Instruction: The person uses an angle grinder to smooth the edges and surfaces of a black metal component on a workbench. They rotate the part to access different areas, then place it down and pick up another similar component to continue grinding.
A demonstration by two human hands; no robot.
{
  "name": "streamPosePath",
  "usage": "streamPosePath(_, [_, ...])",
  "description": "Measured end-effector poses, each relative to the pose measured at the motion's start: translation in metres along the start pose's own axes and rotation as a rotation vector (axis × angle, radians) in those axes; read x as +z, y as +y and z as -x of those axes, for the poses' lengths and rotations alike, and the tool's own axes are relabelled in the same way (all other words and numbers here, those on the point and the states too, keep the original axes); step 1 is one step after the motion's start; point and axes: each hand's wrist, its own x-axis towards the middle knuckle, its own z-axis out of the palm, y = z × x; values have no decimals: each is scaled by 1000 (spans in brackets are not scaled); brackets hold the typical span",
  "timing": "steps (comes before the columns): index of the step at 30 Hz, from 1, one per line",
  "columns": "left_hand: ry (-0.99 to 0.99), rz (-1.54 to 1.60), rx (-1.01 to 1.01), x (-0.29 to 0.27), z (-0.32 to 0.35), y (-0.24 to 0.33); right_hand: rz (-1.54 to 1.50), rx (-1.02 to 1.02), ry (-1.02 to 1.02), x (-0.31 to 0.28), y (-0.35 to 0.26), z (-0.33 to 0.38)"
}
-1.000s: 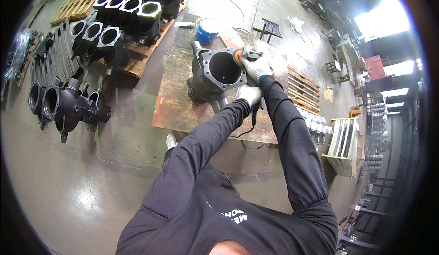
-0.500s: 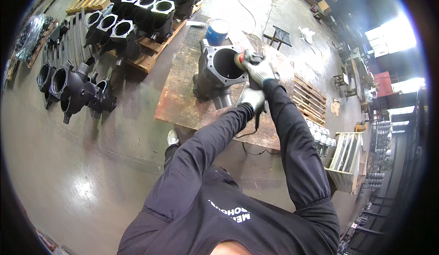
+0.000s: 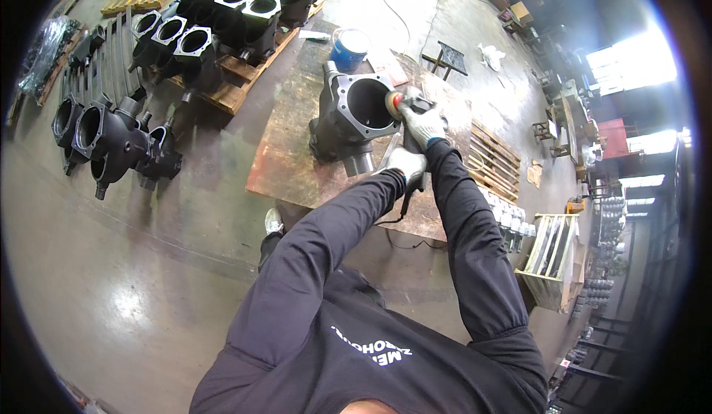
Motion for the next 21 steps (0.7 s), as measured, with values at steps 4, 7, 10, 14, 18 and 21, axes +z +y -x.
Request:
streamPosePath(4, [38,252,103,46,-5,-43,-2,38,-95,-25,21,29])
streamPosePath(7, [-9,-441,287,44,-17,-48,-80,56,-103,-27,22,24])
streamPosePath(10, [-46,-24,30,29,-29,-25,-1,24,-81,-19,13,0])
streamPosePath(14, [-48,88,2,22,-10,-12,34,79,-54,-16,11,4])
streamPosePath(18, [0,99,308,30,24,-18,127,56,-65,-19,16,29])
streamPosePath(21, [60,242,44,24,25,-17,-34,19,-119,-13,9,26])
